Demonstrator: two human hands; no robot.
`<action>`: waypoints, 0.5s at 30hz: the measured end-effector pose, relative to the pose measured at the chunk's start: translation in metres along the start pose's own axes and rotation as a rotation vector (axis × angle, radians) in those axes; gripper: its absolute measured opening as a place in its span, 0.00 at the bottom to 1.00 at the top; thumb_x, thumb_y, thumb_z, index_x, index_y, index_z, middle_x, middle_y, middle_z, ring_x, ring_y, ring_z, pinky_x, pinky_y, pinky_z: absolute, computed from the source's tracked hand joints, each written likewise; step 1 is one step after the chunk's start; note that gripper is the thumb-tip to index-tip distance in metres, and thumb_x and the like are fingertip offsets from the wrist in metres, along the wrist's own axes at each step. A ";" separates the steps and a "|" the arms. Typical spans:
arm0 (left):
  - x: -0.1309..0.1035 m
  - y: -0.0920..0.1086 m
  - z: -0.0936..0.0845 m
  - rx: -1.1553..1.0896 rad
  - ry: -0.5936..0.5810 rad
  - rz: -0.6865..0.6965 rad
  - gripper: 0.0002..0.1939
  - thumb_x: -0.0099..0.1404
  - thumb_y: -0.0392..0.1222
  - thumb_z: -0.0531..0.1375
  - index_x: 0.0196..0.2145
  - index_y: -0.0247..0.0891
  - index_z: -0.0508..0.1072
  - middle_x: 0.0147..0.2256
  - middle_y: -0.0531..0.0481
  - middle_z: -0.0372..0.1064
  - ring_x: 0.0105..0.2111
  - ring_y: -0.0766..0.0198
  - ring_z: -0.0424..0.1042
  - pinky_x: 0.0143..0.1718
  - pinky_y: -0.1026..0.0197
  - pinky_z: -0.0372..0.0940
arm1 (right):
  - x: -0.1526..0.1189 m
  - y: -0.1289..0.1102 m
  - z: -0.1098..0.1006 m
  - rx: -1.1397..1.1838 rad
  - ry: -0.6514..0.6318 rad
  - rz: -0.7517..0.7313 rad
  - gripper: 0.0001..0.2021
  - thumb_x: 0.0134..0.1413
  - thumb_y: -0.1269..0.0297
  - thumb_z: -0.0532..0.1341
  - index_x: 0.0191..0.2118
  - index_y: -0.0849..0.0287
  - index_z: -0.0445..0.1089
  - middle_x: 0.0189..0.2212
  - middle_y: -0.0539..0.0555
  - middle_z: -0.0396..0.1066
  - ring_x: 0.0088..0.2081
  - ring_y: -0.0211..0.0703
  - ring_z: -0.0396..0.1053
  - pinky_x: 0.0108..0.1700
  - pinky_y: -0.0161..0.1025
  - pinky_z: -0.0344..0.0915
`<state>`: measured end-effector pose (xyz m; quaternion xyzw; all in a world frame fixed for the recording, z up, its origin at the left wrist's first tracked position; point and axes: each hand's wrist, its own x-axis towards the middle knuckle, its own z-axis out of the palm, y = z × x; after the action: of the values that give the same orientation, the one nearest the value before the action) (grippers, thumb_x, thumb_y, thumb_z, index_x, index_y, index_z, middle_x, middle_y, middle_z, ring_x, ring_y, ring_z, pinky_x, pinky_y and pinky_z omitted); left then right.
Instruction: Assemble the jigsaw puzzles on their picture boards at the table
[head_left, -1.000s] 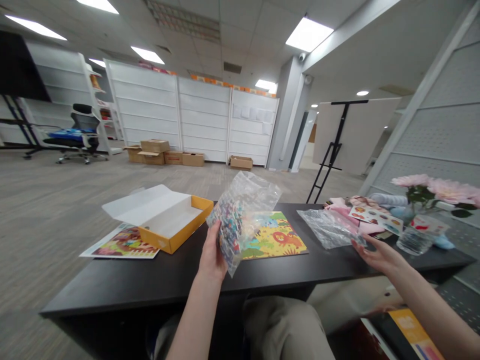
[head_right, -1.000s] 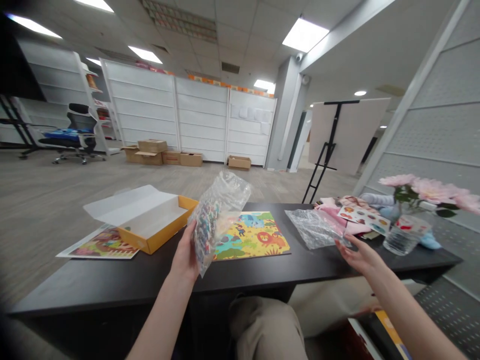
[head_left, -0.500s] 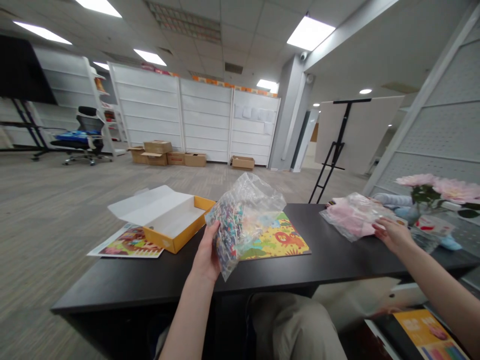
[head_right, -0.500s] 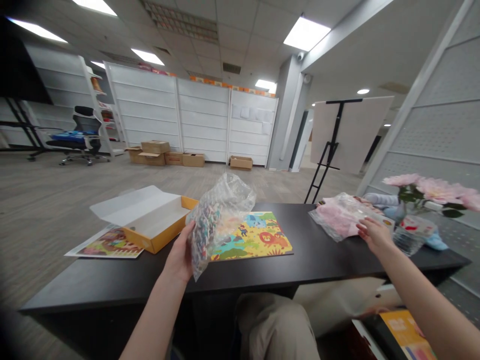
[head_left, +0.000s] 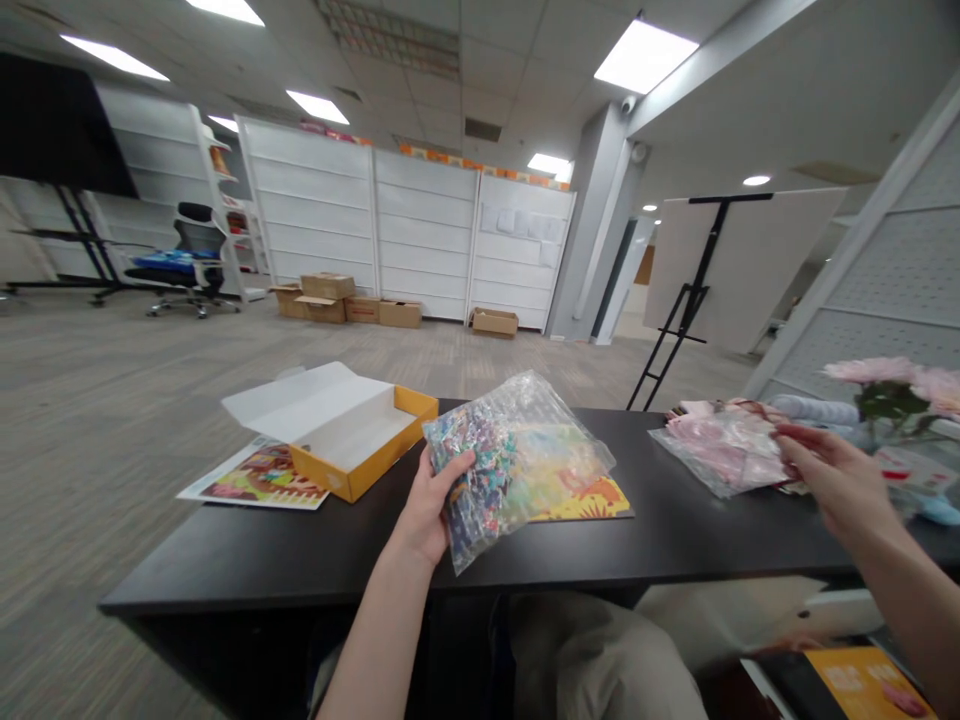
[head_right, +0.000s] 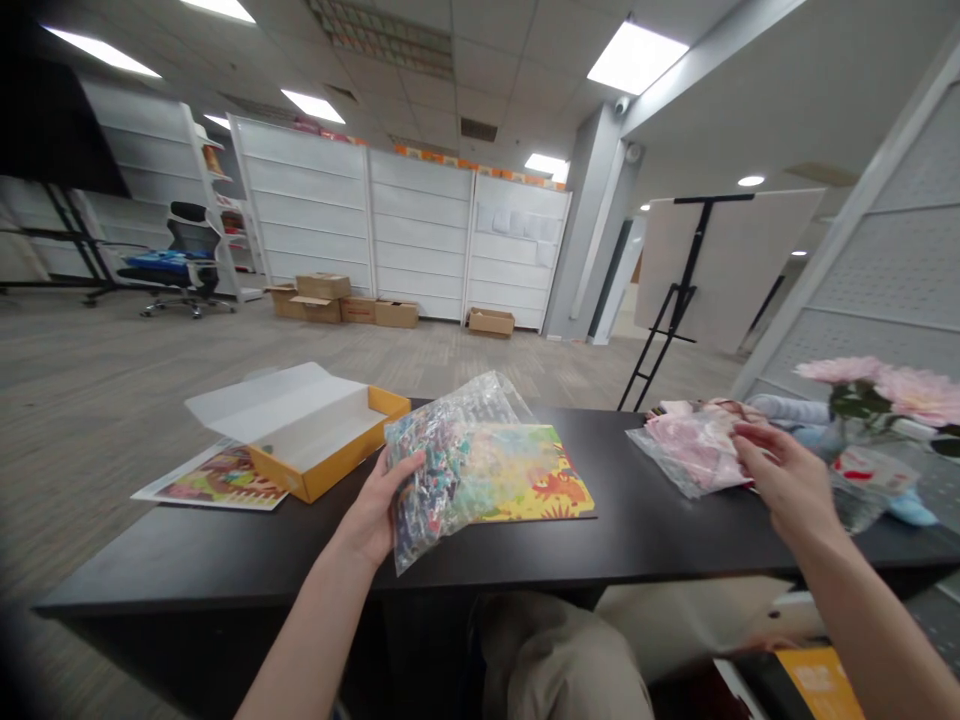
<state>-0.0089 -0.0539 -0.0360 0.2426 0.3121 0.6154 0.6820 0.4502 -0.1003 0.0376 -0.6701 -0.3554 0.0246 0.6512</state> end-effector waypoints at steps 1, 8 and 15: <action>0.000 -0.001 0.002 0.010 -0.006 0.002 0.34 0.54 0.36 0.72 0.57 0.45 0.66 0.45 0.45 0.77 0.39 0.54 0.80 0.43 0.52 0.76 | -0.016 -0.013 0.011 0.037 -0.139 -0.092 0.11 0.39 0.59 0.69 0.32 0.55 0.76 0.34 0.59 0.74 0.25 0.39 0.64 0.22 0.35 0.63; 0.002 -0.010 0.015 0.099 -0.089 0.035 0.42 0.51 0.34 0.72 0.61 0.46 0.63 0.47 0.43 0.76 0.42 0.51 0.79 0.42 0.52 0.76 | -0.104 -0.077 0.142 -0.138 -0.975 -0.352 0.11 0.46 0.53 0.68 0.27 0.57 0.77 0.21 0.50 0.74 0.25 0.42 0.67 0.27 0.35 0.62; 0.012 -0.013 0.005 0.201 -0.083 0.093 0.46 0.50 0.35 0.74 0.63 0.48 0.60 0.50 0.44 0.75 0.48 0.49 0.76 0.48 0.51 0.74 | -0.142 -0.058 0.207 0.178 -1.130 -0.145 0.07 0.55 0.58 0.66 0.31 0.54 0.77 0.26 0.50 0.74 0.28 0.45 0.69 0.30 0.40 0.66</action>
<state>0.0045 -0.0433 -0.0437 0.3492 0.3323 0.6014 0.6371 0.2154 -0.0017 -0.0027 -0.4693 -0.6898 0.3638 0.4142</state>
